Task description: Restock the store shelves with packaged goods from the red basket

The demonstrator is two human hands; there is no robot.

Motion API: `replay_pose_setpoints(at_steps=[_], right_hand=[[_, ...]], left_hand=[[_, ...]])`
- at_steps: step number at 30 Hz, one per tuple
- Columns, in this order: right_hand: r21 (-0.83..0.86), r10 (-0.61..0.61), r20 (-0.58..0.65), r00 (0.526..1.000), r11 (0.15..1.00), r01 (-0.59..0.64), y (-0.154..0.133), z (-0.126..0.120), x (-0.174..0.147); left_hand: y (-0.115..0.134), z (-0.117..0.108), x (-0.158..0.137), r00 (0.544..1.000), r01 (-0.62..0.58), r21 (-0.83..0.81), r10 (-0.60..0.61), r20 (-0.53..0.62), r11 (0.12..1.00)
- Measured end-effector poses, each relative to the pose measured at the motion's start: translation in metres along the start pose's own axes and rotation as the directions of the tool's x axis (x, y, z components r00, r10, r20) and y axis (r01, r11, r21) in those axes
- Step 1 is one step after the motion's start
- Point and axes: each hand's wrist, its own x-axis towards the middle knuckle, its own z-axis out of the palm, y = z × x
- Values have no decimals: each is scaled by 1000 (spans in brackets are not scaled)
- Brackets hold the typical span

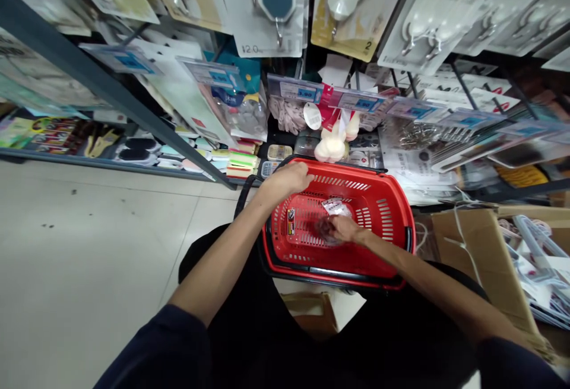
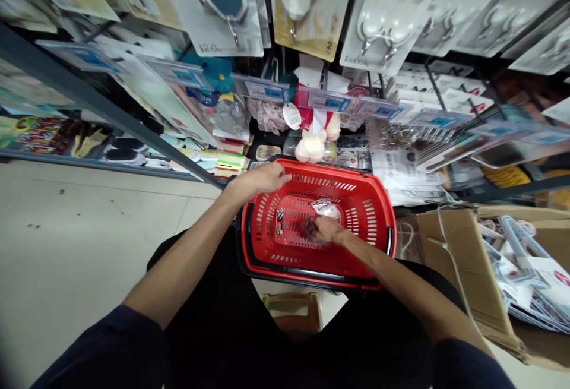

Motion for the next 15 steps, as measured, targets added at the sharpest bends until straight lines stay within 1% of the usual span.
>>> replay_pose_setpoints(at_steps=[1,2,3,4,5,7,8,10,12,13,14,15], right_hand=[[-14,-70,1,998,997,70,-2,-12,-3],[-45,-156,-17,988,987,155,-5,-24,-7],[-97,-255,-54,966,964,249,-9,-34,-12],[-171,-358,-102,928,925,338,-14,-43,-17],[-258,-456,-154,876,875,410,-19,-49,-22],[-418,-604,-246,758,772,479,-29,-56,-31],[-458,-643,-283,711,742,489,-32,-58,-34],[-473,-685,-353,638,719,510,-34,-60,-39],[-389,-668,-463,582,744,543,-33,-64,-43],[-313,-625,-545,559,770,556,-33,-67,-44],[-222,-556,-637,534,796,563,-32,-72,-46],[-124,-462,-726,509,816,564,-33,-78,-48]], left_hand=[[2,-1,-1,996,-81,14,80,46,997],[5,-3,-2,982,-158,42,152,111,987],[7,-5,-3,965,-208,60,195,173,976],[7,-6,-3,959,-223,41,211,191,974],[6,-7,-3,961,-210,4,206,186,978],[0,-8,-2,976,-148,-79,159,146,986],[-5,-7,-1,983,-105,-107,120,142,989],[-16,-1,-1,984,-5,-151,32,177,988],[-21,8,-5,968,76,-196,-25,249,978],[-21,13,-8,962,88,-232,-22,271,969],[-19,16,-11,966,70,-282,6,260,957],[-14,19,-14,969,32,-330,52,241,944]])
